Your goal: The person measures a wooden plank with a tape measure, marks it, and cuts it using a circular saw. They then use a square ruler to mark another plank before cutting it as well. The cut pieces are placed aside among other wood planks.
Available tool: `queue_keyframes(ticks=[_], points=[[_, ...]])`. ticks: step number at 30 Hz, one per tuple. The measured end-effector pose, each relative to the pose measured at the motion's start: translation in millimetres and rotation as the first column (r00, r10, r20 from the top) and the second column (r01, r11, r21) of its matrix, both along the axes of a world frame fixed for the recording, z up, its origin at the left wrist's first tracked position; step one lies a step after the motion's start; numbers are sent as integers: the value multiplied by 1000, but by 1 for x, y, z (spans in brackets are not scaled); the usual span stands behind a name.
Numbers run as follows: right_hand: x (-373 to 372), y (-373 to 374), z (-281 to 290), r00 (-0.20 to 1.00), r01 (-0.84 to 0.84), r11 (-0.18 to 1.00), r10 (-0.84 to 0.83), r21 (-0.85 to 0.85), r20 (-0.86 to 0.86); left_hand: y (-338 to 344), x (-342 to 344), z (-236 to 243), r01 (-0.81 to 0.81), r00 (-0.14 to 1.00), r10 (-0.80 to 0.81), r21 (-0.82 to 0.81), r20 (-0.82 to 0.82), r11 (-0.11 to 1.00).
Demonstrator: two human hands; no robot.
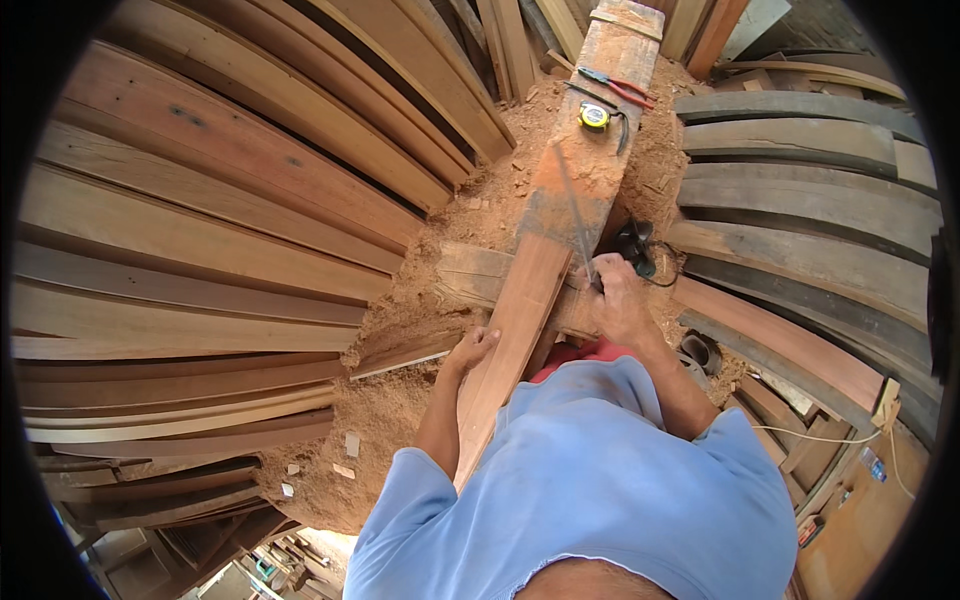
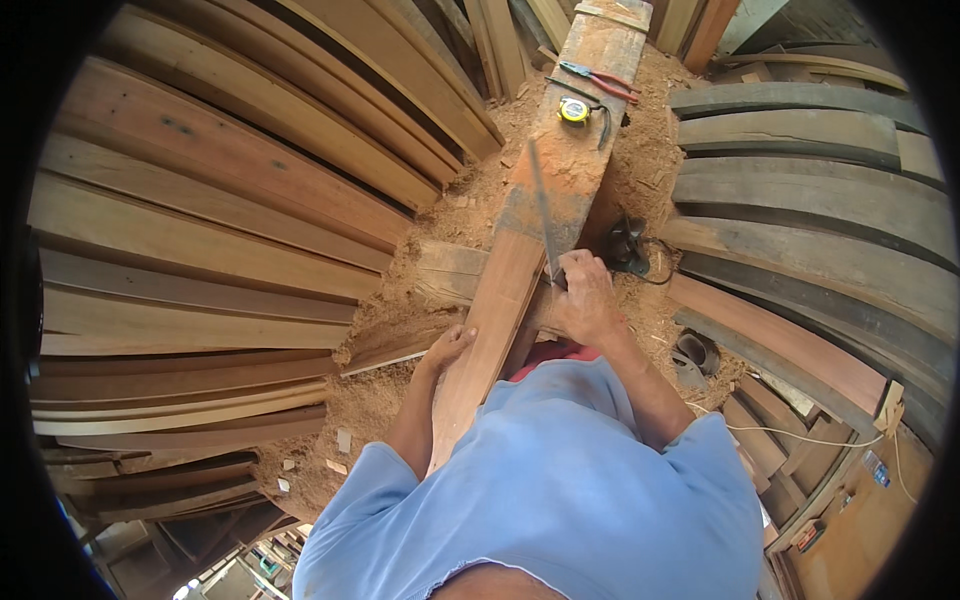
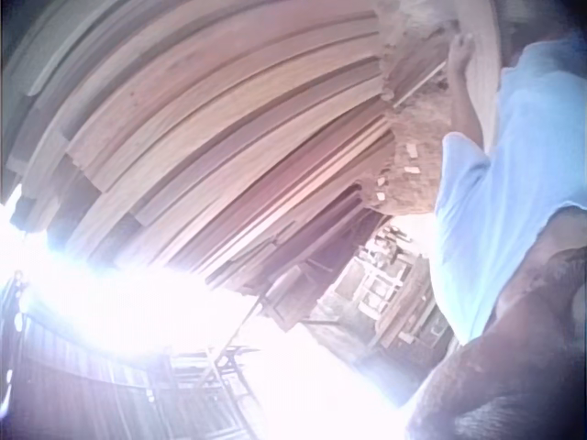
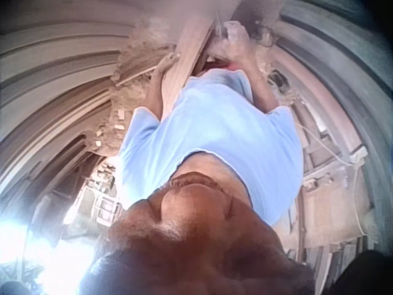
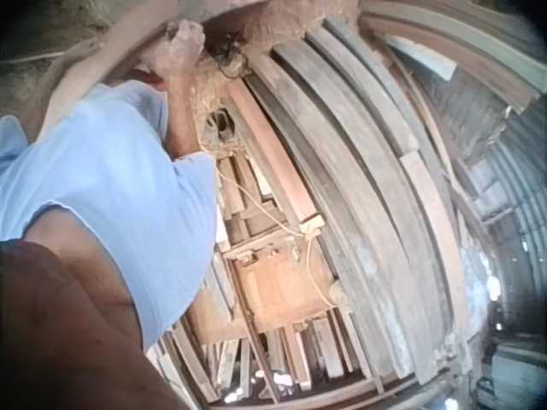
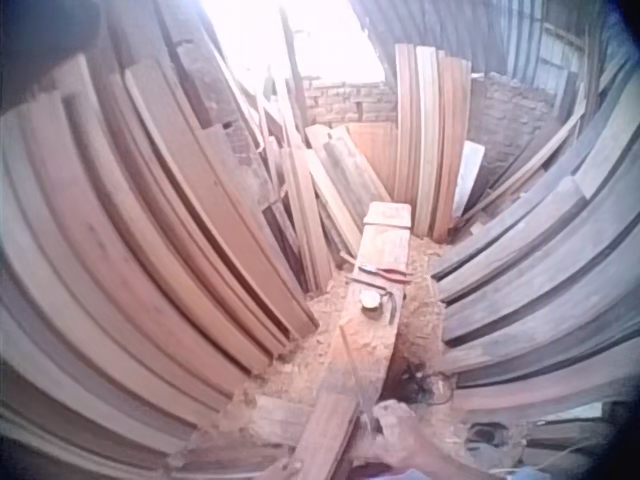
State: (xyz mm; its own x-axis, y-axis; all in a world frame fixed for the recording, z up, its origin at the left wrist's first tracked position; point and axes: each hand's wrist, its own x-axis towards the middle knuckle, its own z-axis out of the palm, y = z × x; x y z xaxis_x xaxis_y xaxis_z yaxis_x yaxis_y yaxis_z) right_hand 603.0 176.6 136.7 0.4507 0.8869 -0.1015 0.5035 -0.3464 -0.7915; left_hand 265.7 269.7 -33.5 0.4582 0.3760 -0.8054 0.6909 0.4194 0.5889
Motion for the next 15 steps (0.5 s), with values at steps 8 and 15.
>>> queue_keyframes(ticks=[8,15], points=[[21,8,-26,987,139,985,-146,-100,-70,-24,-2,21,-170,984,159,183,75,968],[32,7,-82,837,234,968,-250,-96,-487,-59,51,116,211,944,10,627,-330,750]])
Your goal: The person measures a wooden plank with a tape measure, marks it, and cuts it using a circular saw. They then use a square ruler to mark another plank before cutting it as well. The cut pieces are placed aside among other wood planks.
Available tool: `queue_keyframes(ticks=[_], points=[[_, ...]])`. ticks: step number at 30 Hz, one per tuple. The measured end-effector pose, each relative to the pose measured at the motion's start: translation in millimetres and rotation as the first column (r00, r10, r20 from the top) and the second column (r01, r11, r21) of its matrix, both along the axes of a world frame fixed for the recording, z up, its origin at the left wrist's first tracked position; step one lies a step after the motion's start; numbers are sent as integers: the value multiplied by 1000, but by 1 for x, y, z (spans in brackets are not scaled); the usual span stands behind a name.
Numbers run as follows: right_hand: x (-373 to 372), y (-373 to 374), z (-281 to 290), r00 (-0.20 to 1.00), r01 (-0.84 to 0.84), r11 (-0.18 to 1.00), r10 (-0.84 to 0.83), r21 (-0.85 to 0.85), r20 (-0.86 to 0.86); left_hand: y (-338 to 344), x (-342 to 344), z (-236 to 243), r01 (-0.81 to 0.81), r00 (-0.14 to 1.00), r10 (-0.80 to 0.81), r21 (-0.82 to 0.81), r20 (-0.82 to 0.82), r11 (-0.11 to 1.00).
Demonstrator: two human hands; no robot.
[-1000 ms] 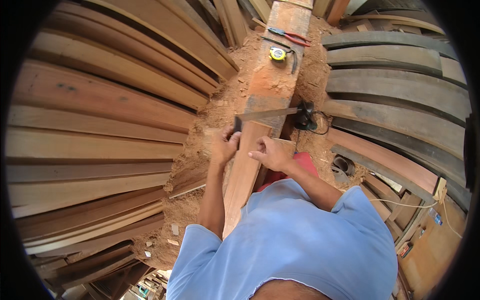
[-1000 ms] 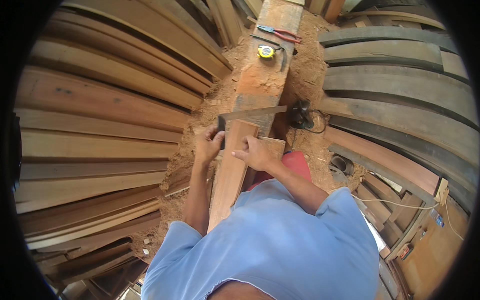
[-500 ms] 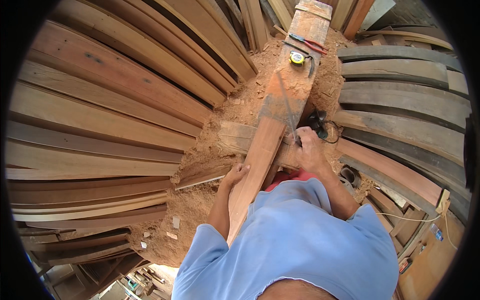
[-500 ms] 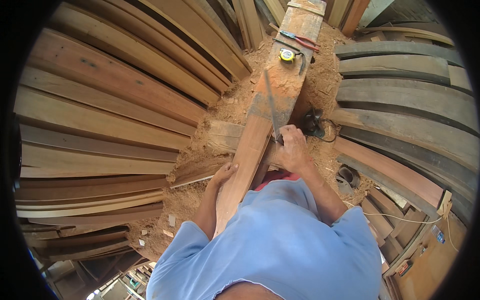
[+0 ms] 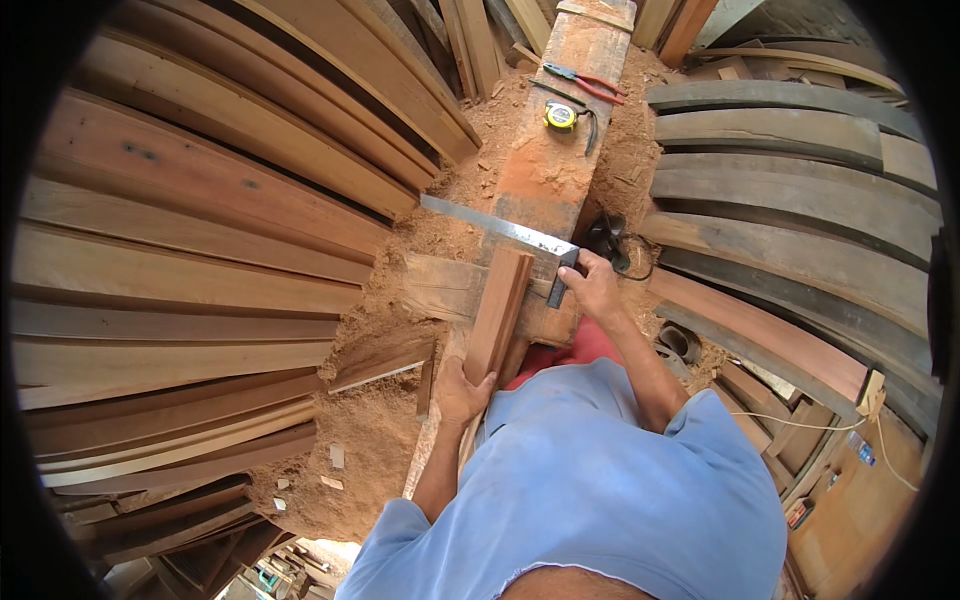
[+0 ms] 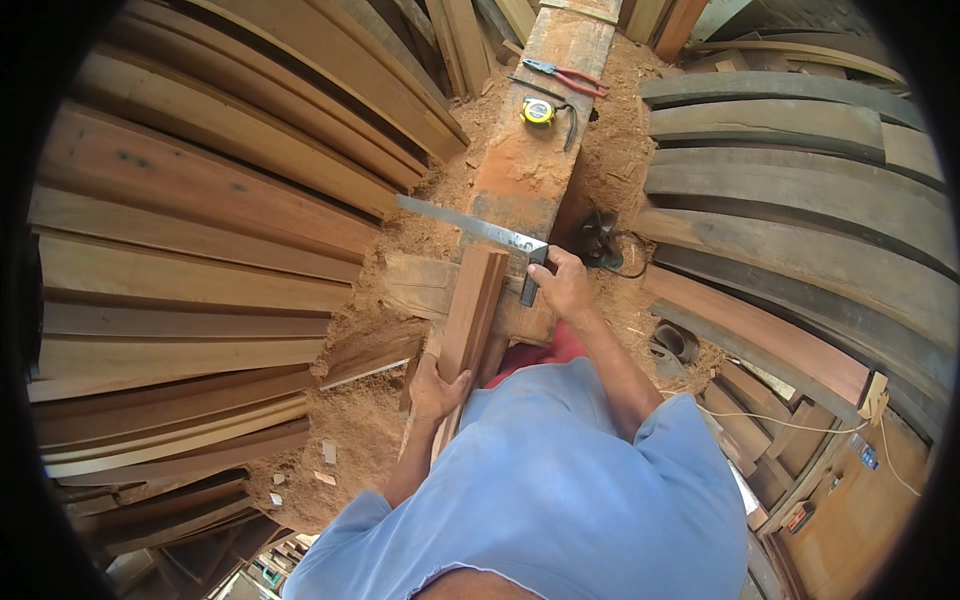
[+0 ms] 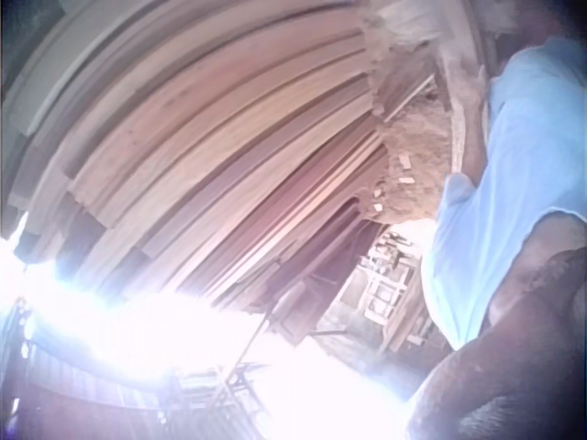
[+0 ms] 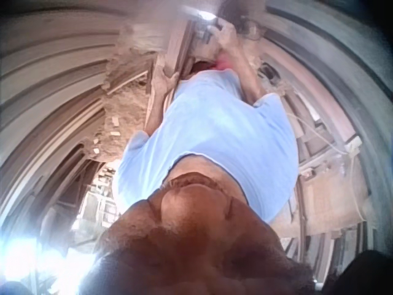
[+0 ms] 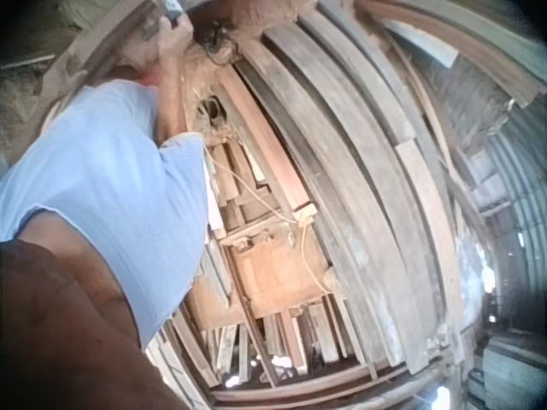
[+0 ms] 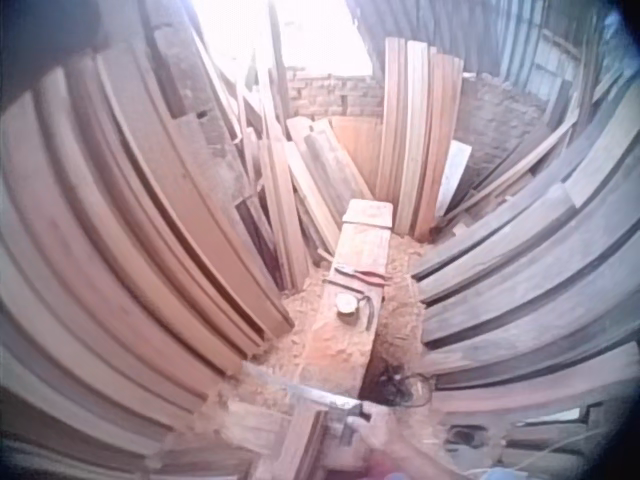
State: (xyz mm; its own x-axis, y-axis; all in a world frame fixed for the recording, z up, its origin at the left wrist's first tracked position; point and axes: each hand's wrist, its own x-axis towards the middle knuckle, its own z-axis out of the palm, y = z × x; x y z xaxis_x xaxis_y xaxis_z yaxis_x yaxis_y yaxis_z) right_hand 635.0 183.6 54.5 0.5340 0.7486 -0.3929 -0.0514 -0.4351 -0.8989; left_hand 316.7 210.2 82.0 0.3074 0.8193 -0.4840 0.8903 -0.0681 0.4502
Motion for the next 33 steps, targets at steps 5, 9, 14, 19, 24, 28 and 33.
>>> queue_keyframes(ticks=[5,9,14,19,24,28,33], points=[[-10,4,-42,982,44,998,-37,35,-185,-23,14,-20,16,999,-13,73,-45,997],[-13,11,-57,954,82,995,-95,-59,-286,-20,20,-11,35,996,-33,22,-82,999],[-26,19,-78,933,70,993,-100,-96,-347,-19,20,-10,44,996,-43,12,-72,999],[-26,20,-75,933,-5,988,-52,-157,-357,-19,21,-12,62,993,-61,8,-99,998],[-21,27,-63,921,-14,986,-51,-163,-387,-21,17,-16,72,995,-69,33,-76,997],[-22,23,-70,918,-26,988,-37,-152,-394,-23,15,-18,83,995,-80,51,-68,995],[-24,21,-73,917,-16,992,-36,-125,-398,-21,17,-16,130,990,-123,110,-68,985]])
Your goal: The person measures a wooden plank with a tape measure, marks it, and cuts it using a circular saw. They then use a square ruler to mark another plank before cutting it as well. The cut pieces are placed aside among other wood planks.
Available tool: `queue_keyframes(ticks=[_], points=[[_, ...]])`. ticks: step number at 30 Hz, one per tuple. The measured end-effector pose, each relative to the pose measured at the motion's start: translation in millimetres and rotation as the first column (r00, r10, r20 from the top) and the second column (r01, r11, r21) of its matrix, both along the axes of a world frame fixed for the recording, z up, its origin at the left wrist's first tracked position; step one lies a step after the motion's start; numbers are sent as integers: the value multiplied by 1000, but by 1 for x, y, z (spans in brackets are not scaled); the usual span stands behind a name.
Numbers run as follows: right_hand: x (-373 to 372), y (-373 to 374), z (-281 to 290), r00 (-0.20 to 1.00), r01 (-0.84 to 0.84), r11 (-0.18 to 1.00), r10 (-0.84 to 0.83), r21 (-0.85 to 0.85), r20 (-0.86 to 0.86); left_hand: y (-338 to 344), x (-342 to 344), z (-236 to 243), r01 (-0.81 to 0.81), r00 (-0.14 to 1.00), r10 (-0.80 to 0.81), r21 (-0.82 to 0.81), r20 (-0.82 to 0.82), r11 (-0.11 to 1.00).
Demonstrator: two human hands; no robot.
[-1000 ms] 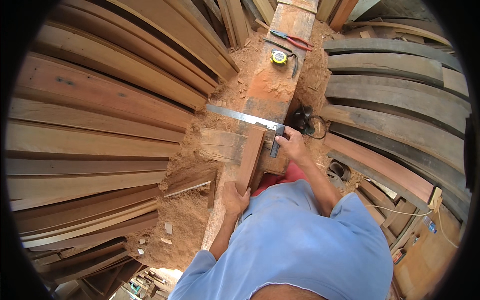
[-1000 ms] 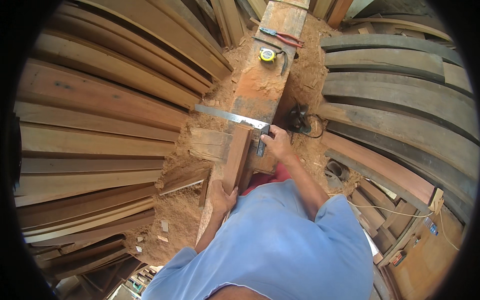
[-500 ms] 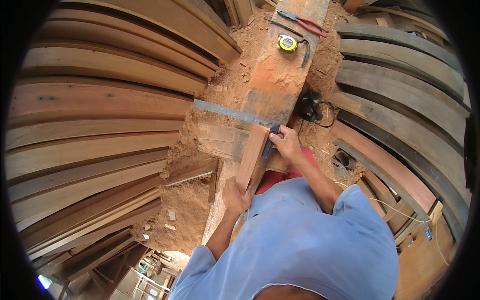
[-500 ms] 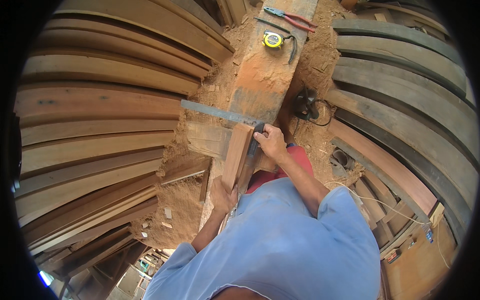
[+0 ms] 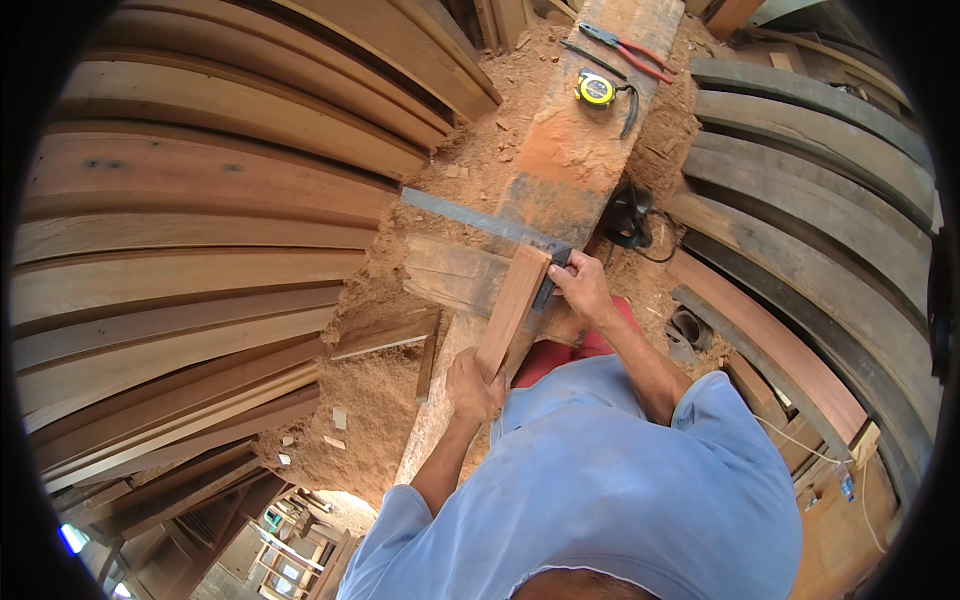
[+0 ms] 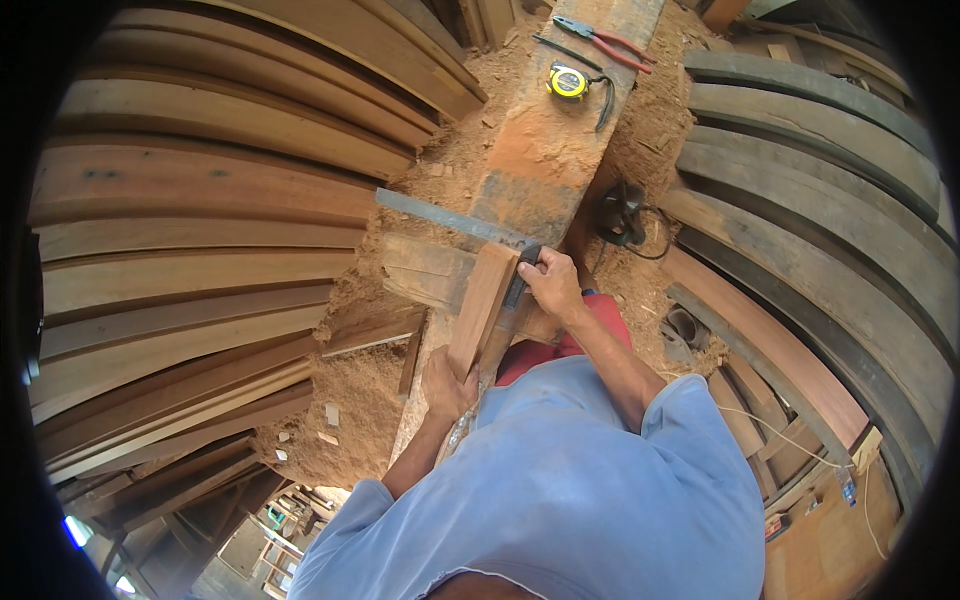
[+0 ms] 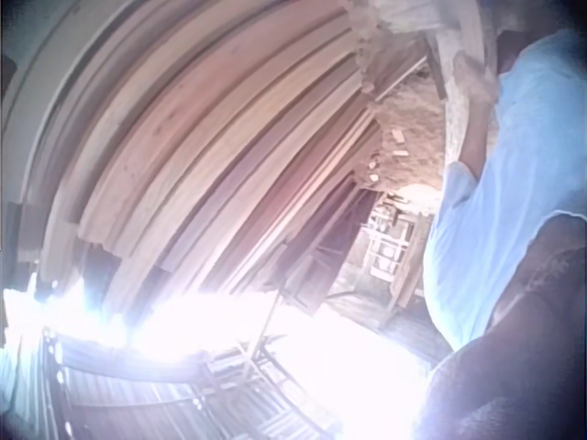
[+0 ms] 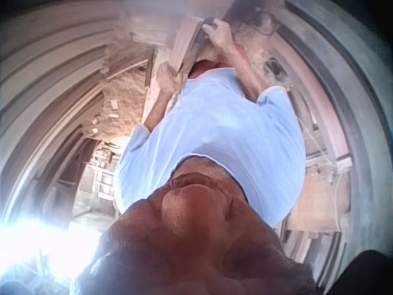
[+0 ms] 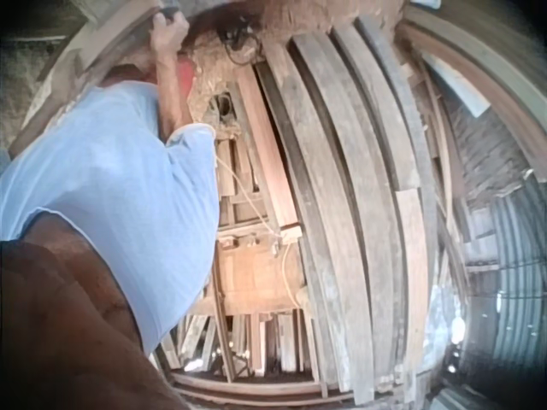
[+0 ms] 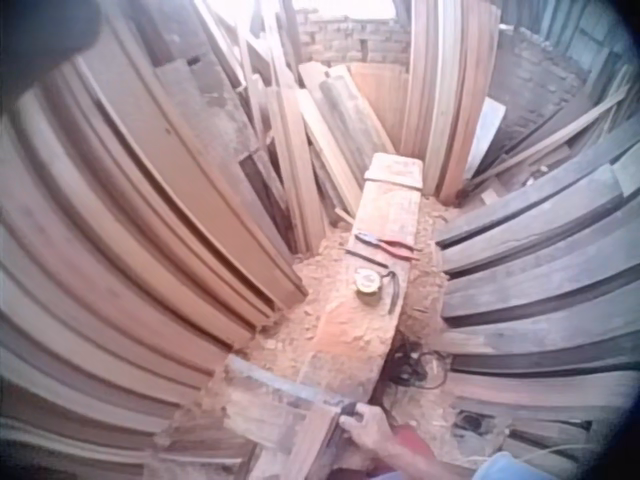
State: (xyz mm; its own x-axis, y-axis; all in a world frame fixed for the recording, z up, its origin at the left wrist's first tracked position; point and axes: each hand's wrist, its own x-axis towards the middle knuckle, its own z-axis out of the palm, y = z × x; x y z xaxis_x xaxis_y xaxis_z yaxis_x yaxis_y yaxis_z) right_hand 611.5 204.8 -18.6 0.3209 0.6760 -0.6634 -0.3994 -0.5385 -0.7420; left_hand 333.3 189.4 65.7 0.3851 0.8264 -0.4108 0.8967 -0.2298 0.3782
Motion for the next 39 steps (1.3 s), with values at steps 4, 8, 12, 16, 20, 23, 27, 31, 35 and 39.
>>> queue_keyframes(ticks=[4,8,12,16,20,23,27,31,35,39], points=[[1,2,9,1000,2,1000,-2,7,-13,0,2,4,-16,1000,16,-6,-8,1000],[2,2,7,1000,4,1000,-3,28,-30,4,9,12,-61,997,59,-48,-55,997],[2,1,6,998,25,999,-23,40,-66,6,7,10,-70,997,68,-60,-44,996],[10,-1,9,996,52,998,-49,40,-74,5,4,8,-99,995,99,-43,-14,994],[24,-9,4,979,169,975,-148,147,-139,20,-7,8,-136,979,178,-328,103,935],[35,-9,30,982,161,970,-139,182,-130,39,-21,9,20,984,63,-463,164,886],[38,-7,46,980,193,945,-173,265,-98,25,-32,11,-9,971,70,-259,228,966],[32,7,58,958,270,883,-286,385,-17,-11,-55,18,-391,712,470,-262,522,883],[42,30,70,962,76,938,-159,339,223,-72,-103,46,83,98,891,-896,442,436],[19,71,102,688,-355,932,207,75,695,-235,-174,-17,256,-267,964,-965,-12,59]])
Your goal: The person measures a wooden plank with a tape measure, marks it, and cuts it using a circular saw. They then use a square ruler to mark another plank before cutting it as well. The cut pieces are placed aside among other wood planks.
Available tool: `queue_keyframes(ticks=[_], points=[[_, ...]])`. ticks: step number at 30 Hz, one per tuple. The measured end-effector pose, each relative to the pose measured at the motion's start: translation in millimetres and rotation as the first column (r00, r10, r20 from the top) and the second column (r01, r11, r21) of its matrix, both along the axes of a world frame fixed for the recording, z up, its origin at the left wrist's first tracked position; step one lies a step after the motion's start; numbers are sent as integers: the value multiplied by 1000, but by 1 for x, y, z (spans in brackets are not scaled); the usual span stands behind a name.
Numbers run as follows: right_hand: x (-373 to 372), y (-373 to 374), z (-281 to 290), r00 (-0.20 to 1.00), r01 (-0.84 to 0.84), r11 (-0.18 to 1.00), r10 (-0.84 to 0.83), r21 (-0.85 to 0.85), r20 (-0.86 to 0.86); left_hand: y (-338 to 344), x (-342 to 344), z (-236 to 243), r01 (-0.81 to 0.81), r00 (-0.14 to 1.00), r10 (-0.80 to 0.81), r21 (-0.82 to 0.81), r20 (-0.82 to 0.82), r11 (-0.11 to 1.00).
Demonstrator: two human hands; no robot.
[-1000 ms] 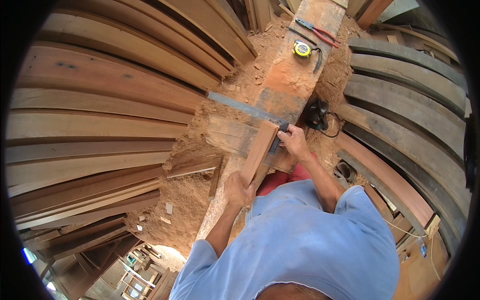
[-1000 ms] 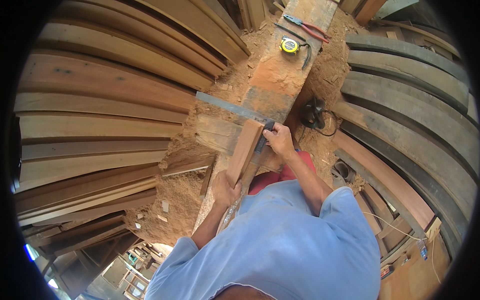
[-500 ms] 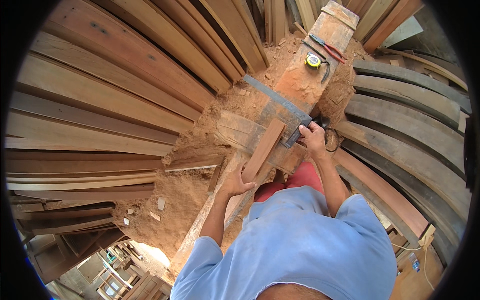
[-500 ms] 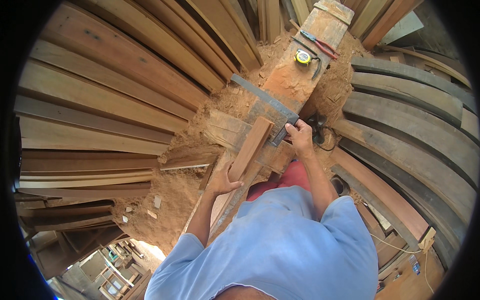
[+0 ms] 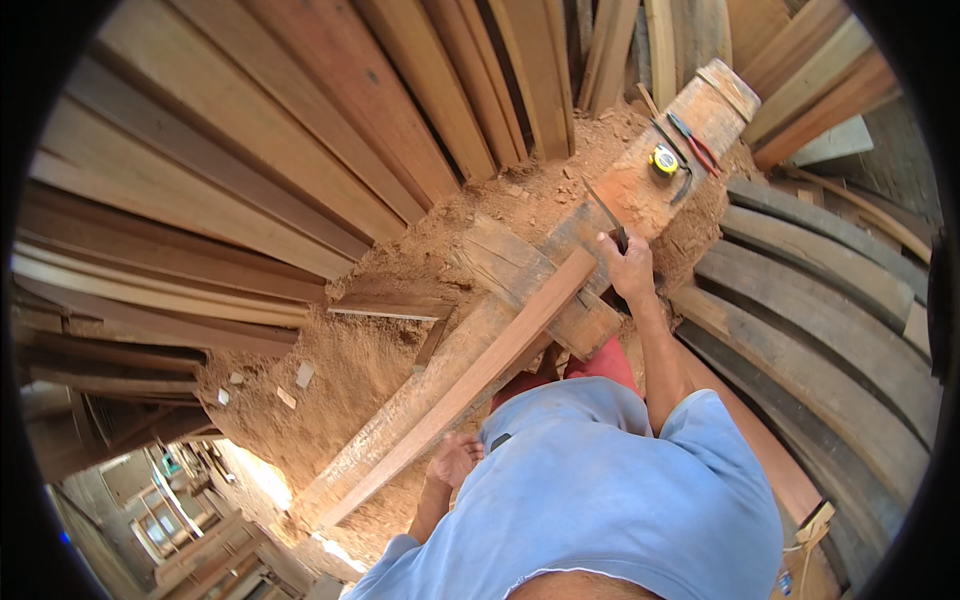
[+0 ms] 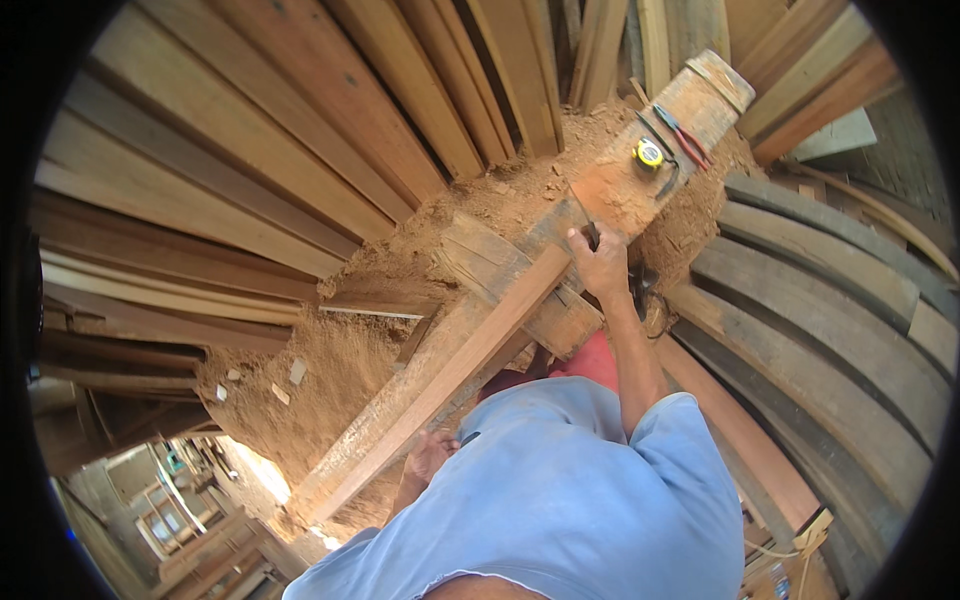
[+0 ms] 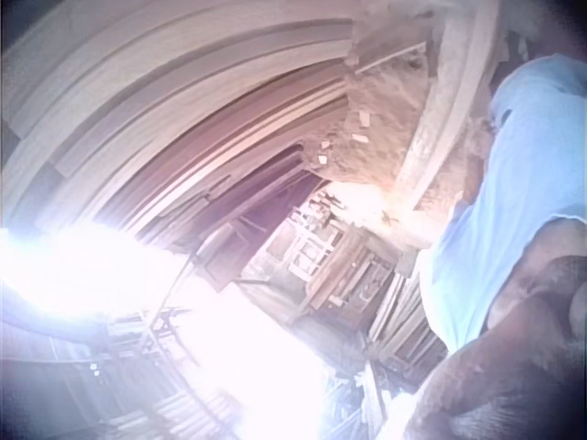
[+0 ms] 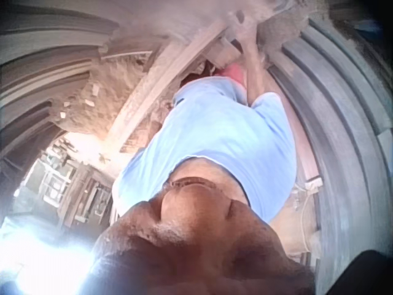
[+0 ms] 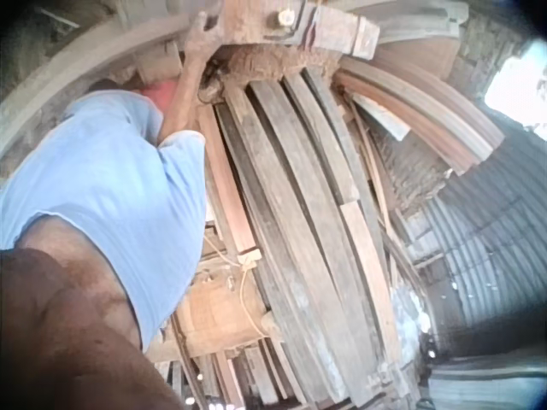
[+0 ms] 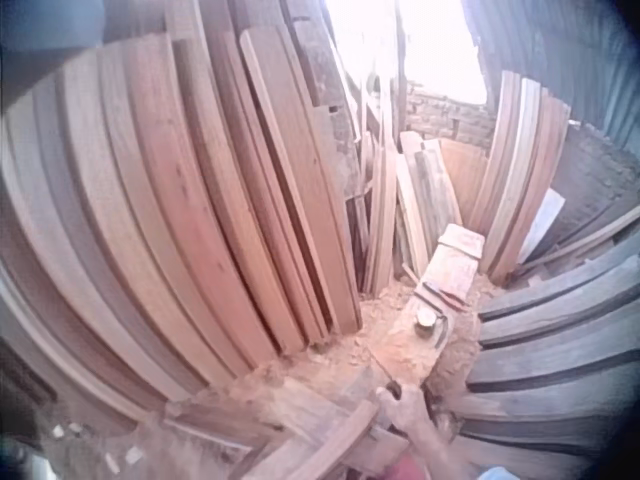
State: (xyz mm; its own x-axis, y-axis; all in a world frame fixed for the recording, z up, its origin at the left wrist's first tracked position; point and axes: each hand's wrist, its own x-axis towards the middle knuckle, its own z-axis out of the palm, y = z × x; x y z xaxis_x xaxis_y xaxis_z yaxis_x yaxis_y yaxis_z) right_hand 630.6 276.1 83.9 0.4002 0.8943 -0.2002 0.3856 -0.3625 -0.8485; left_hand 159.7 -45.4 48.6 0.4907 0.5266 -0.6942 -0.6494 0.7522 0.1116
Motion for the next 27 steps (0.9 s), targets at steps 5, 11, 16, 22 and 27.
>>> queue_keyframes(ticks=[5,11,16,22,27], points=[[-19,14,-4,865,-221,908,351,-356,357,-1,-22,14,-936,285,662,-51,-694,350],[-15,16,-33,893,-295,908,373,-298,251,3,-82,-33,-948,160,632,60,-758,311],[7,16,-24,778,-382,812,541,-442,321,-13,-69,-34,-985,85,672,42,-736,170],[65,-6,-69,758,-454,824,557,-341,338,-47,-29,-63,-956,-73,879,285,-471,73],[51,-11,-62,816,-339,866,465,-368,343,-3,-35,-47,-958,-14,869,257,-495,131]])
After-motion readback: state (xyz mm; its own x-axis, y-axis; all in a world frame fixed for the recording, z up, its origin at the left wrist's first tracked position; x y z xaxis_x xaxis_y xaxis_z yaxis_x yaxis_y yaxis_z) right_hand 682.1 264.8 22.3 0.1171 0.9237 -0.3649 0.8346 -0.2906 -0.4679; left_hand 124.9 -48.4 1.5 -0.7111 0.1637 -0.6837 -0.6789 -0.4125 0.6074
